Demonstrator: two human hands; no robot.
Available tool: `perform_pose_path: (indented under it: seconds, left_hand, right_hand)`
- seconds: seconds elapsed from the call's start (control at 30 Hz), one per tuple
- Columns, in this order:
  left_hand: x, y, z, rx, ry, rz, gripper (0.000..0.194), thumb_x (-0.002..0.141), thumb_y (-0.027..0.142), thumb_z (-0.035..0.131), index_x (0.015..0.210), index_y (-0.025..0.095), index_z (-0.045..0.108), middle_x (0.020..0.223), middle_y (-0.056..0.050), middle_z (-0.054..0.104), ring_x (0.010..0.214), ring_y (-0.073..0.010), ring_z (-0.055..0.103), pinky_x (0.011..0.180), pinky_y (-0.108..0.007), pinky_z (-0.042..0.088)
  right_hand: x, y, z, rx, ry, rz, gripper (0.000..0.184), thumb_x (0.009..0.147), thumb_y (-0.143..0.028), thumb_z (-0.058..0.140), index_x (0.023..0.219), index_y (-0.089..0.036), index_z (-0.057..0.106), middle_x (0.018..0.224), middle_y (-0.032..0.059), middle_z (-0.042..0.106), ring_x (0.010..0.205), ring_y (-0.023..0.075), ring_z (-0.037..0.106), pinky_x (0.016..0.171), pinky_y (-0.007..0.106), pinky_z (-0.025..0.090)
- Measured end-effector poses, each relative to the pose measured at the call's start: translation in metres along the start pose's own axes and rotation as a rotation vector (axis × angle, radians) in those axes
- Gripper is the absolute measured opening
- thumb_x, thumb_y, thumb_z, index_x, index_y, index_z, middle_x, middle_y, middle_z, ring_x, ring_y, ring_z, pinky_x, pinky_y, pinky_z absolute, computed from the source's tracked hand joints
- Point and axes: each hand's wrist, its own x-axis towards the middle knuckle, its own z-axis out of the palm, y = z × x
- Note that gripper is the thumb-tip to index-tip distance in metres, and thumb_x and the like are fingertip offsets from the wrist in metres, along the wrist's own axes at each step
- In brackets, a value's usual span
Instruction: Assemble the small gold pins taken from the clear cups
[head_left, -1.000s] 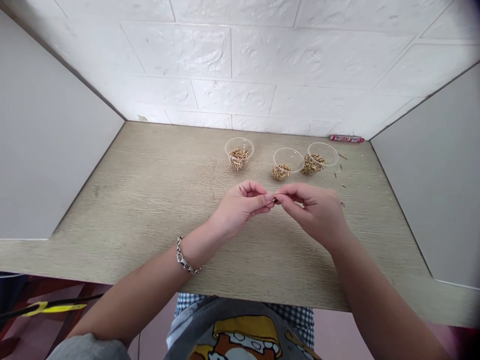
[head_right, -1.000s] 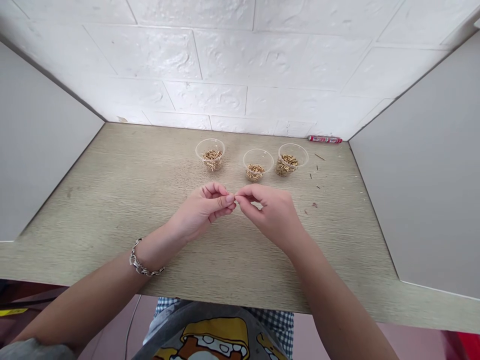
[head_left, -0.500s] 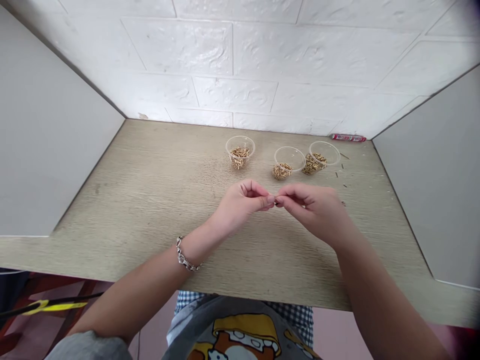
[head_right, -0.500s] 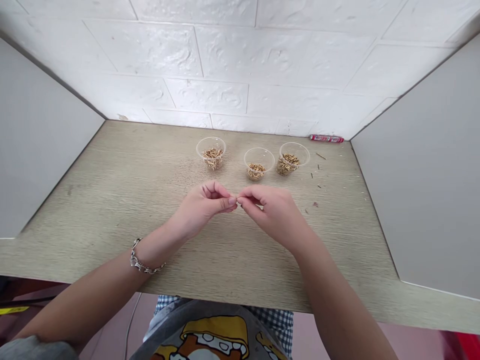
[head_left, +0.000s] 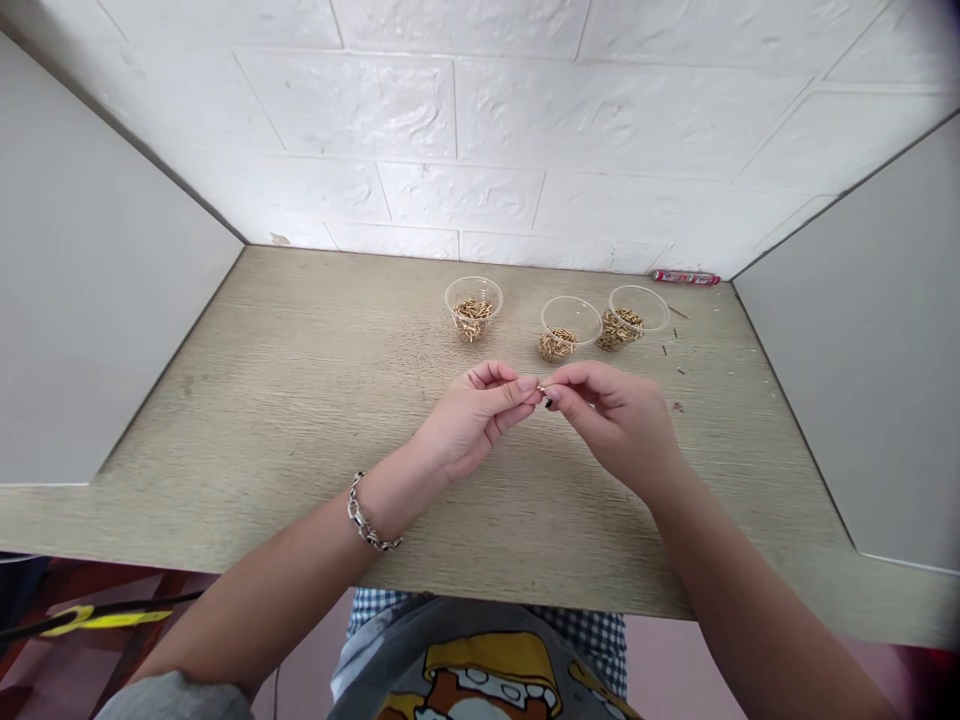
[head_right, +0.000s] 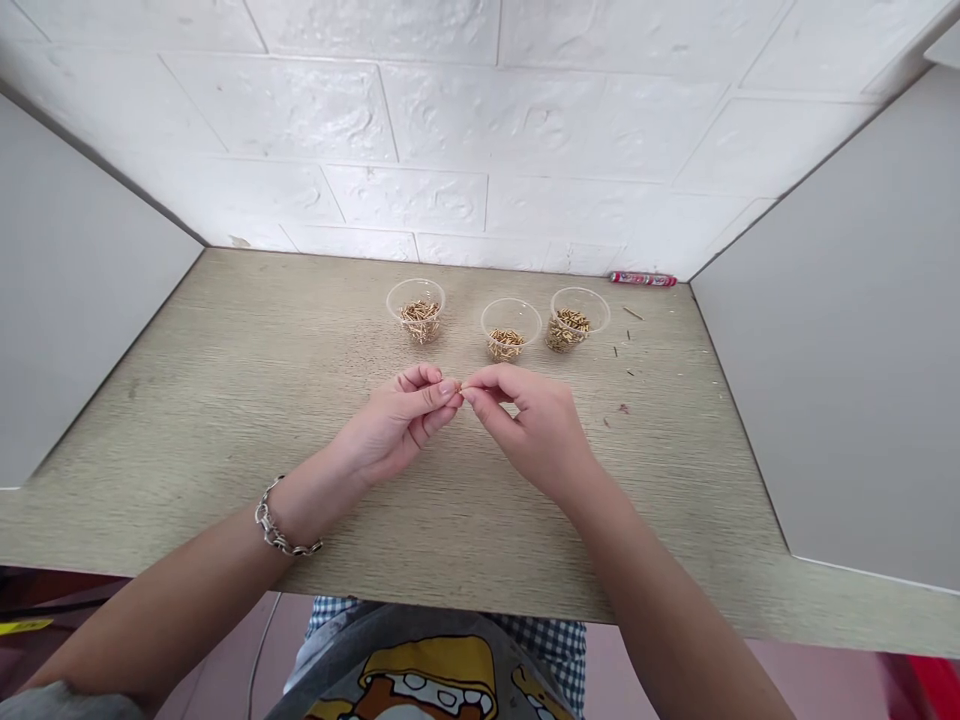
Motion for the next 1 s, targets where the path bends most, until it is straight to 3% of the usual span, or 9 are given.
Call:
perform_pose_path:
  seconds: [0.17, 0.27, 0.53, 0.6, 0.77, 0.83, 0.9, 1.0]
  left_hand:
    - [0.0, 0.0, -0.001, -0.02, -0.011, -0.025, 0.014, 0.072, 0.004, 0.065, 0.07, 0.012, 0.053, 0.068, 0.0, 0.066, 0.063, -0.0054, 0.064, 0.058, -0.01, 0.053]
    - [0.001, -0.003, -0.002, -0.015, -0.017, -0.068, 0.013, 0.073, 0.006, 0.066, 0.069, 0.011, 0.054, 0.067, 0.0, 0.065, 0.059, -0.004, 0.062, 0.055, -0.009, 0.051]
    - [0.002, -0.009, -0.003, -0.002, -0.062, -0.089, 0.012, 0.075, 0.01, 0.066, 0.068, 0.01, 0.056, 0.067, 0.0, 0.062, 0.062, -0.0042, 0.06, 0.059, -0.009, 0.05]
    - [0.002, -0.009, -0.002, -0.011, -0.062, -0.085, 0.006, 0.079, 0.013, 0.061, 0.074, 0.01, 0.06, 0.07, -0.001, 0.064, 0.064, -0.0044, 0.061, 0.062, -0.01, 0.051]
    - [0.0, -0.006, 0.0, 0.01, -0.053, -0.072, 0.016, 0.087, 0.02, 0.051, 0.089, 0.011, 0.064, 0.082, -0.004, 0.066, 0.073, -0.0044, 0.062, 0.069, -0.011, 0.05]
    - [-0.001, -0.006, 0.001, 0.099, -0.058, -0.084, 0.018, 0.086, 0.027, 0.053, 0.086, 0.011, 0.062, 0.074, -0.002, 0.062, 0.061, -0.0025, 0.058, 0.057, -0.009, 0.048]
    - [-0.002, -0.006, 0.002, 0.222, -0.08, -0.116, 0.03, 0.084, 0.042, 0.053, 0.081, 0.013, 0.059, 0.062, 0.002, 0.052, 0.045, -0.0016, 0.045, 0.038, -0.01, 0.036]
    - [-0.005, -0.008, 0.003, 0.388, -0.16, -0.139, 0.042, 0.081, 0.055, 0.049, 0.072, 0.015, 0.051, 0.054, 0.006, 0.038, 0.037, -0.0016, 0.029, 0.031, -0.012, 0.017]
  right_hand:
    - [0.0, -0.001, 0.005, 0.596, 0.038, 0.106, 0.006, 0.086, -0.023, 0.055, 0.085, -0.023, 0.06, 0.09, -0.0011, 0.064, 0.063, 0.0076, 0.056, 0.054, 0.022, 0.047]
    - [0.001, -0.001, 0.007, 0.783, -0.002, 0.144, 0.005, 0.086, -0.023, 0.056, 0.084, -0.024, 0.061, 0.088, -0.0016, 0.064, 0.065, 0.0078, 0.057, 0.054, 0.021, 0.047]
    - [0.0, 0.0, 0.008, 0.801, -0.043, 0.218, 0.005, 0.085, -0.026, 0.057, 0.082, -0.022, 0.06, 0.072, -0.0028, 0.064, 0.064, 0.0077, 0.057, 0.057, 0.02, 0.05]
    - [0.001, -0.001, 0.007, 0.819, -0.03, 0.239, 0.005, 0.084, -0.026, 0.058, 0.082, -0.022, 0.06, 0.071, -0.0029, 0.064, 0.063, 0.0077, 0.058, 0.057, 0.02, 0.051]
    - [0.004, -0.003, 0.004, 0.895, 0.023, 0.311, 0.009, 0.079, -0.029, 0.063, 0.078, -0.021, 0.059, 0.068, -0.0033, 0.063, 0.06, 0.0081, 0.058, 0.055, 0.021, 0.051]
    - [0.005, -0.004, 0.003, 0.923, 0.045, 0.353, 0.01, 0.077, -0.03, 0.064, 0.076, -0.022, 0.059, 0.066, -0.0036, 0.062, 0.058, 0.008, 0.057, 0.053, 0.02, 0.051]
    - [0.006, -0.005, 0.003, 0.934, 0.068, 0.4, 0.012, 0.075, -0.03, 0.065, 0.075, -0.022, 0.058, 0.065, -0.0037, 0.061, 0.056, 0.0079, 0.056, 0.052, 0.02, 0.05]
    - [0.007, -0.006, 0.006, 0.961, 0.077, 0.451, 0.013, 0.074, -0.031, 0.065, 0.075, -0.021, 0.057, 0.064, -0.0037, 0.061, 0.054, 0.0076, 0.055, 0.051, 0.02, 0.05]
